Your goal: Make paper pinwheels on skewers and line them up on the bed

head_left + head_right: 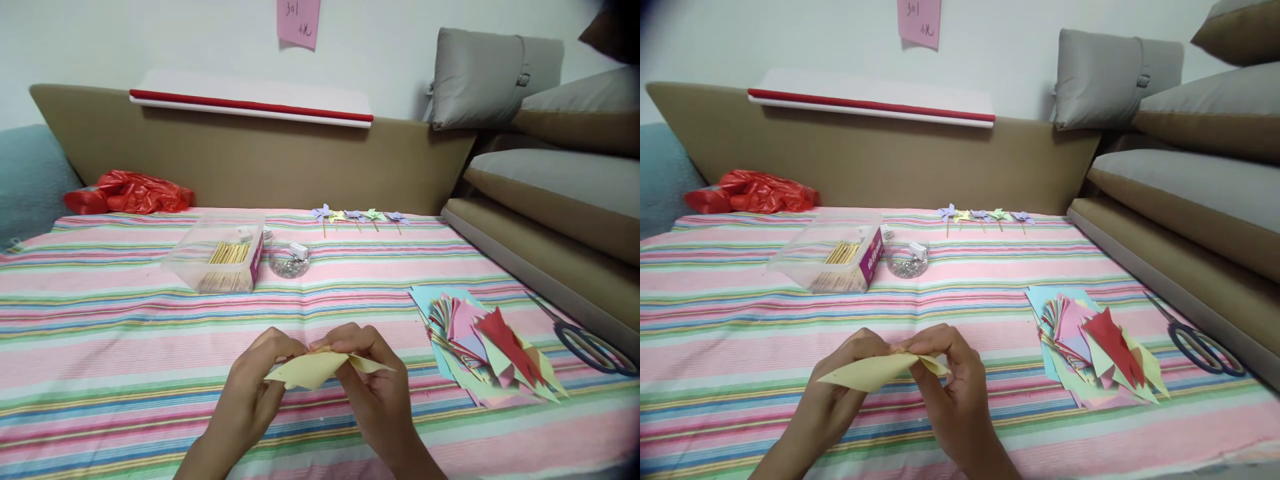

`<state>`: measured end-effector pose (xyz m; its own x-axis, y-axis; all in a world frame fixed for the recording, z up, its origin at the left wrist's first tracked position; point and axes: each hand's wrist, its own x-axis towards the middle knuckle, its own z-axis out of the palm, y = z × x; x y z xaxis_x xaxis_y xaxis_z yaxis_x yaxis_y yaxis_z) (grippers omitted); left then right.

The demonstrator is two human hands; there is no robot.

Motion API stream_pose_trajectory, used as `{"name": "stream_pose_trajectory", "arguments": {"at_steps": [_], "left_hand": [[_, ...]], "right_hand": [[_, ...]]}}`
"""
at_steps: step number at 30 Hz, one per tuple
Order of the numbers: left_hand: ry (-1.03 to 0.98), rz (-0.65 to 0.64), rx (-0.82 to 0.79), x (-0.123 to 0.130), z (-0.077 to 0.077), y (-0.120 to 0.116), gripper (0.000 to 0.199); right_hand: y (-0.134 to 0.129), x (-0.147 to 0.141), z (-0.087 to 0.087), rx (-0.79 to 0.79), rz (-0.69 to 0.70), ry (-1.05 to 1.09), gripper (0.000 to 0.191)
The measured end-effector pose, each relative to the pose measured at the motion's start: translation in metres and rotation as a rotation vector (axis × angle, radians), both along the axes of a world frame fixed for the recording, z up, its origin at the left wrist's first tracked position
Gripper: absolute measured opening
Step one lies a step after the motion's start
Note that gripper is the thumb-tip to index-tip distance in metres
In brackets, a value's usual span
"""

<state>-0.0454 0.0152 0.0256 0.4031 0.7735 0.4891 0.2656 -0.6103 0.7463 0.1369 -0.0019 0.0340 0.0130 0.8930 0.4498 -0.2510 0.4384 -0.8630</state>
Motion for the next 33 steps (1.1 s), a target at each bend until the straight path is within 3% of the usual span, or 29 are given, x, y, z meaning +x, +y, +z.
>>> {"name": "stream_pose_trajectory", "arguments": {"at_steps": [4,7,12,16,19,22,25,29,33], "left_hand": [[-0.003,-0.007,-0.025,0.002,0.002,0.000,0.026],[0.020,0.037,-0.128,0.004,0.003,0.001,0.019],[-0.036,0.038,-0.435,0.011,0.004,0.005,0.013],[-0.180,-0.039,-0.731,0.017,0.000,0.009,0.019],[-0.276,-0.030,-0.852,0.021,-0.006,0.012,0.026],[-0.384,0.086,-0.874,0.024,-0.013,0.016,0.029],[-0.501,0.175,-0.849,0.027,-0.017,0.020,0.029],[-0.575,0.265,-0.804,0.030,-0.017,0.022,0.033],[-0.573,0.318,-0.763,0.032,-0.014,0.020,0.033]], "right_hand": [[0.002,0.002,0.001,-0.023,0.003,0.001,0.006],[0.004,0.005,0.002,-0.163,0.001,-0.027,0.005],[0.012,0.012,0.005,-0.441,0.015,-0.035,0.026],[0.019,0.014,0.002,-0.558,0.068,0.024,0.037],[0.025,0.015,-0.006,-0.621,0.058,0.062,0.046],[0.029,0.017,-0.015,-0.729,0.017,0.124,0.060],[0.028,0.015,-0.020,-0.785,0.068,0.011,0.060],[0.020,0.004,-0.022,-0.687,0.306,-0.290,0.047],[0.014,-0.009,-0.026,-0.608,0.388,-0.284,0.038]]}}
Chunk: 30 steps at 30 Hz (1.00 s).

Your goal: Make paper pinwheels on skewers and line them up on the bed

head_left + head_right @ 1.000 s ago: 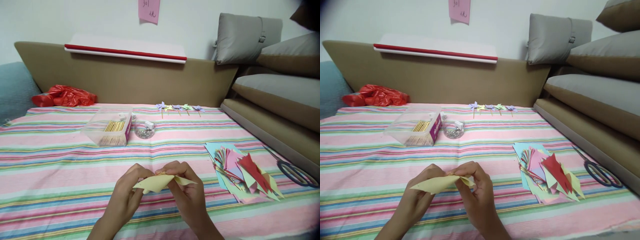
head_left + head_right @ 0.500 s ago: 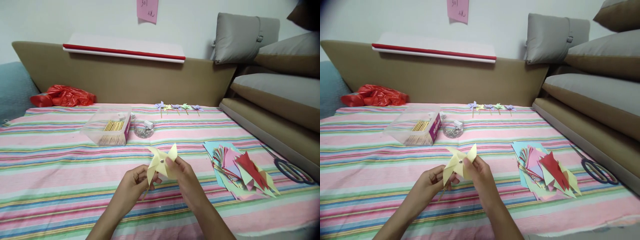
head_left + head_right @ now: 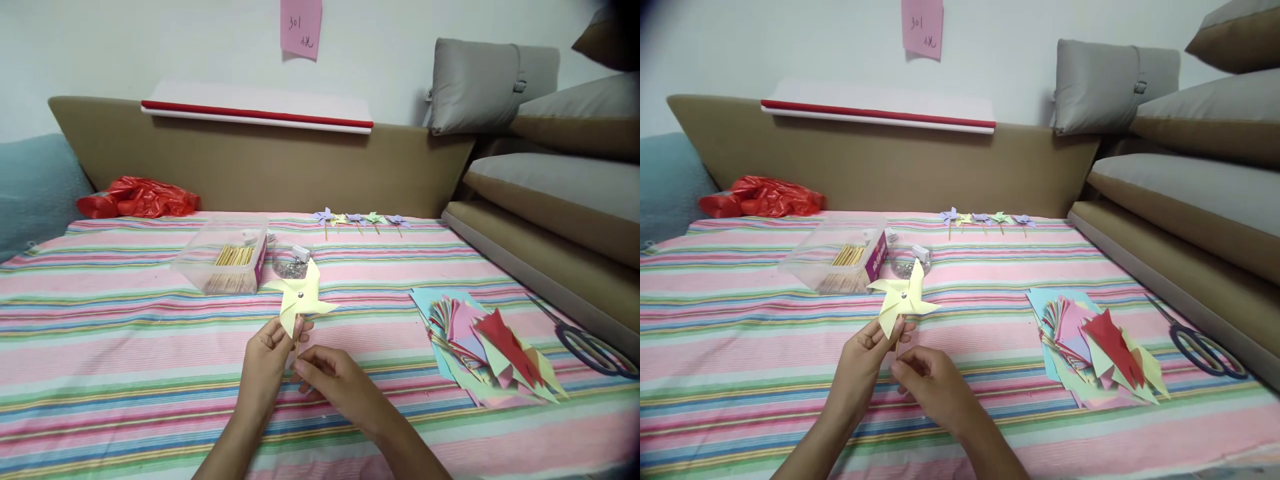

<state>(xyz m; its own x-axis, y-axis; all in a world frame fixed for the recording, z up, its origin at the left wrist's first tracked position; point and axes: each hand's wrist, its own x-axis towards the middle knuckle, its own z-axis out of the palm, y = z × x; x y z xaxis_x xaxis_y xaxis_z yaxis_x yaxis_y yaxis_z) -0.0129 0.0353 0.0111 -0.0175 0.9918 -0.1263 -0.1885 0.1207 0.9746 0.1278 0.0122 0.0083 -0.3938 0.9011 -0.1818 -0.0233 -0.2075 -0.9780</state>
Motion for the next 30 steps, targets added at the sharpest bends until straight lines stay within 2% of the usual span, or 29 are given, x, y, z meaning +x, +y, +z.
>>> {"name": "stream_pose_trajectory", "arguments": {"at_steps": [5,7,11,13,17,21,30], "left_hand": [[0.016,-0.014,0.029,0.000,0.002,0.000,0.032],[0.019,-0.024,0.077,-0.002,0.005,0.002,0.032],[0.024,-0.013,0.130,-0.008,0.011,0.004,0.045],[0.067,-0.002,0.128,-0.010,0.014,0.004,0.043],[0.166,-0.004,0.115,-0.012,0.017,0.003,0.031],[0.223,-0.005,0.129,-0.011,0.020,0.002,0.028],[0.217,-0.007,0.169,-0.016,0.021,0.001,0.027]], "right_hand": [[0.000,-0.006,-0.004,-0.008,-0.052,0.045,0.037],[0.001,-0.006,-0.004,0.018,-0.093,0.057,0.037],[0.003,-0.001,-0.002,0.103,-0.195,0.014,0.036],[0.004,0.000,-0.001,0.140,-0.219,-0.028,0.034],[0.003,0.000,-0.002,0.163,-0.201,-0.041,0.031],[0.001,-0.001,-0.003,0.156,-0.176,-0.012,0.029],[0.000,-0.004,0.001,0.102,-0.143,0.072,0.031]]}}
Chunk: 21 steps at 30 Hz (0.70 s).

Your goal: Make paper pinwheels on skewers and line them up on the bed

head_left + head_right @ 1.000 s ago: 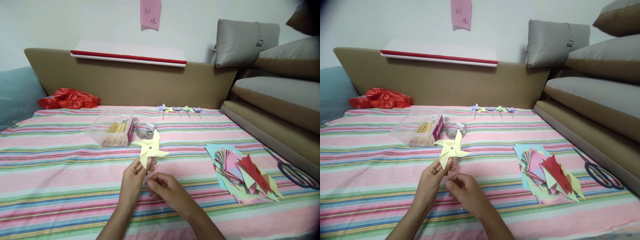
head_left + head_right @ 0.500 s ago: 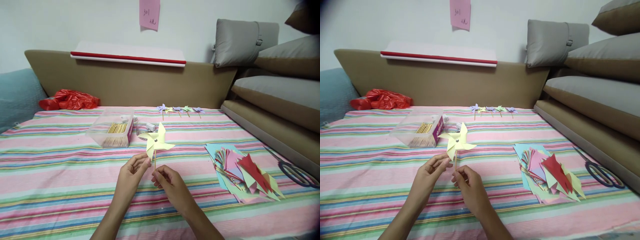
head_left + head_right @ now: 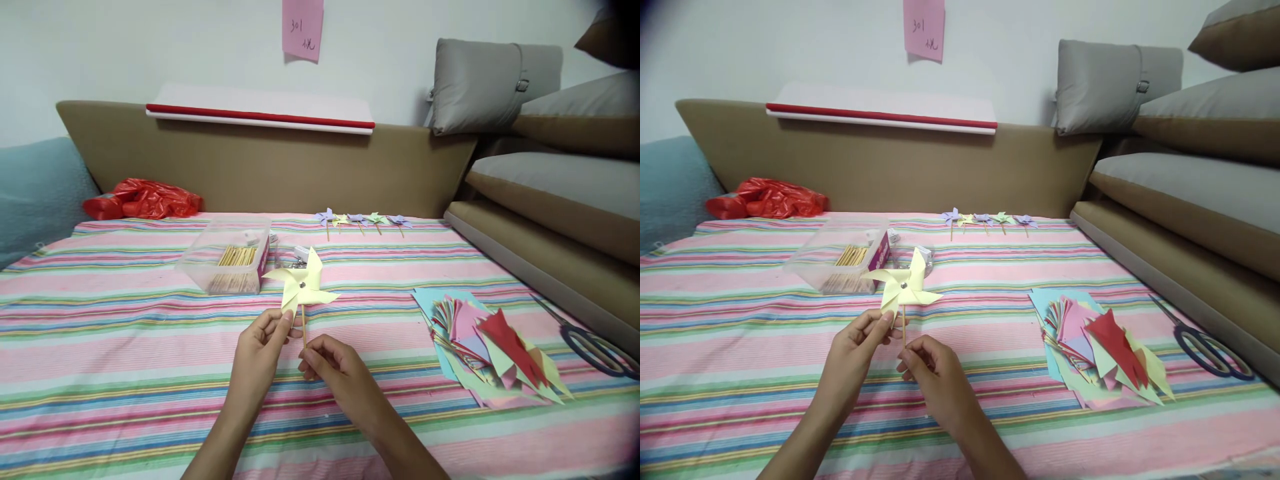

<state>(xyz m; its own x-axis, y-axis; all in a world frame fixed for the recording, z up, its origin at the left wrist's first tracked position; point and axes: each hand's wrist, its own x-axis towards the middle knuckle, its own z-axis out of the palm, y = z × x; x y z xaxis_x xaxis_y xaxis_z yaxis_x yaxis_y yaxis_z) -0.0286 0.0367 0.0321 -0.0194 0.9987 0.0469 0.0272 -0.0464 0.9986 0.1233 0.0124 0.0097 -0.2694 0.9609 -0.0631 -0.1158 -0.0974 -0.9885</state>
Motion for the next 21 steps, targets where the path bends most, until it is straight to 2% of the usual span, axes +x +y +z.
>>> {"name": "stream_pose_trajectory", "arguments": {"at_steps": [3,7,9,15,21], "left_hand": [[-0.034,-0.035,-0.038,0.002,-0.002,-0.002,0.026],[-0.117,-0.224,-0.169,0.008,-0.007,-0.004,0.026],[-0.159,-0.262,-0.184,0.010,-0.009,-0.005,0.026],[-0.116,-0.167,-0.179,0.008,-0.008,-0.001,0.028],[-0.145,-0.197,-0.192,0.005,-0.005,-0.004,0.028]], "right_hand": [[0.001,-0.001,-0.001,-0.006,-0.011,0.017,0.033],[0.003,0.000,-0.005,0.025,-0.001,0.037,0.032],[0.003,0.001,-0.006,0.036,-0.010,0.024,0.032],[0.000,0.003,-0.005,-0.054,-0.012,-0.026,0.054],[-0.001,0.000,-0.001,-0.058,-0.073,-0.086,0.068]]}}
